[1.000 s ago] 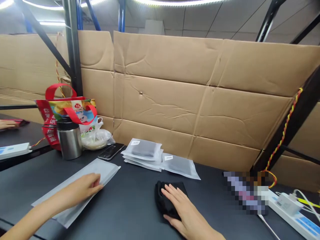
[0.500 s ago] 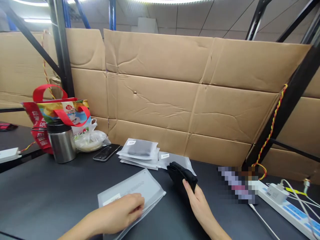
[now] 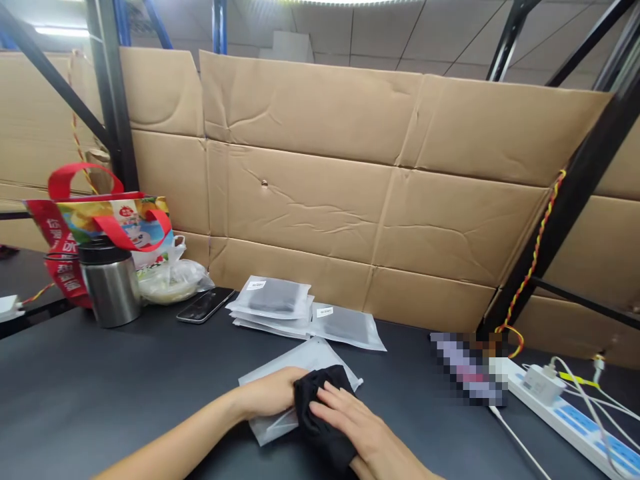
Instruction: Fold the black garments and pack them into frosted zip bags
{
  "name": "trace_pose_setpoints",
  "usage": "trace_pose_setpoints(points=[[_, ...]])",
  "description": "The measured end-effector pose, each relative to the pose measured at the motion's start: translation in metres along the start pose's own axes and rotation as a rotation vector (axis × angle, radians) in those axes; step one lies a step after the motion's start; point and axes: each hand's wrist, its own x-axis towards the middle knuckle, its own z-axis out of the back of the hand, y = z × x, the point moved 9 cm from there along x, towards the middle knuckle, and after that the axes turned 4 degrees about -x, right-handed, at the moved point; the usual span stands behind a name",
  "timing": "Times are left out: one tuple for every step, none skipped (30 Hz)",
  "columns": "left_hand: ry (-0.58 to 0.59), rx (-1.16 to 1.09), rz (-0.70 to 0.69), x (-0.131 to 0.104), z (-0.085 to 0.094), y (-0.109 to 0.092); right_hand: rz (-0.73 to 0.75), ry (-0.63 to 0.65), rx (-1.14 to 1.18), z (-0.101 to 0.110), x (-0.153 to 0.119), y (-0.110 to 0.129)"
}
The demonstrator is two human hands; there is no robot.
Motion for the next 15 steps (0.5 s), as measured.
trace_pose_setpoints(points=[[-0.017, 0.012, 0.019, 0.001, 0.001, 0.004, 0.0, 0.016, -0.002, -0.001, -0.001, -0.001], [-0.042, 0.03, 0.038, 0.001, 0.004, 0.007, -0.001, 0.031, -0.005, -0.003, -0.002, -0.001], [-0.07, 0.053, 0.054, 0.001, 0.006, 0.01, -0.002, 0.048, -0.011, -0.004, -0.003, -0.001], [-0.101, 0.081, 0.067, 0.001, 0.01, 0.012, -0.002, 0.068, -0.016, -0.005, -0.003, -0.001], [-0.135, 0.115, 0.075, 0.0, 0.013, 0.012, -0.003, 0.088, -0.019, -0.006, -0.003, -0.001], [-0.175, 0.155, 0.075, -0.001, 0.017, 0.009, -0.005, 0.103, -0.018, -0.007, -0.002, 0.0], [-0.218, 0.2, 0.067, -0.004, 0.021, 0.003, -0.008, 0.115, -0.016, -0.006, -0.002, 0.001], [-0.259, 0.249, 0.053, -0.007, 0.025, -0.004, -0.01, 0.122, -0.014, -0.005, -0.002, 0.002], [-0.29, 0.297, 0.035, -0.01, 0.027, -0.013, -0.007, 0.123, -0.012, -0.005, -0.001, 0.004], [-0.306, 0.335, 0.016, -0.013, 0.028, -0.023, -0.008, 0.117, -0.012, -0.004, -0.001, 0.006], [-0.303, 0.379, -0.006, -0.016, 0.026, -0.033, -0.021, 0.106, -0.019, -0.003, 0.0, 0.006], [-0.28, 0.435, -0.032, -0.018, 0.021, -0.043, -0.055, 0.086, -0.035, -0.003, 0.001, 0.006], [-0.247, 0.506, -0.062, -0.019, 0.016, -0.052, -0.112, 0.056, -0.064, -0.003, 0.003, 0.003], [-0.212, 0.586, -0.095, -0.02, 0.009, -0.061, -0.187, 0.023, -0.105, -0.004, 0.004, -0.001], [-0.177, 0.668, -0.127, -0.02, 0.003, -0.067, -0.26, -0.009, -0.153, -0.005, 0.006, -0.005]])
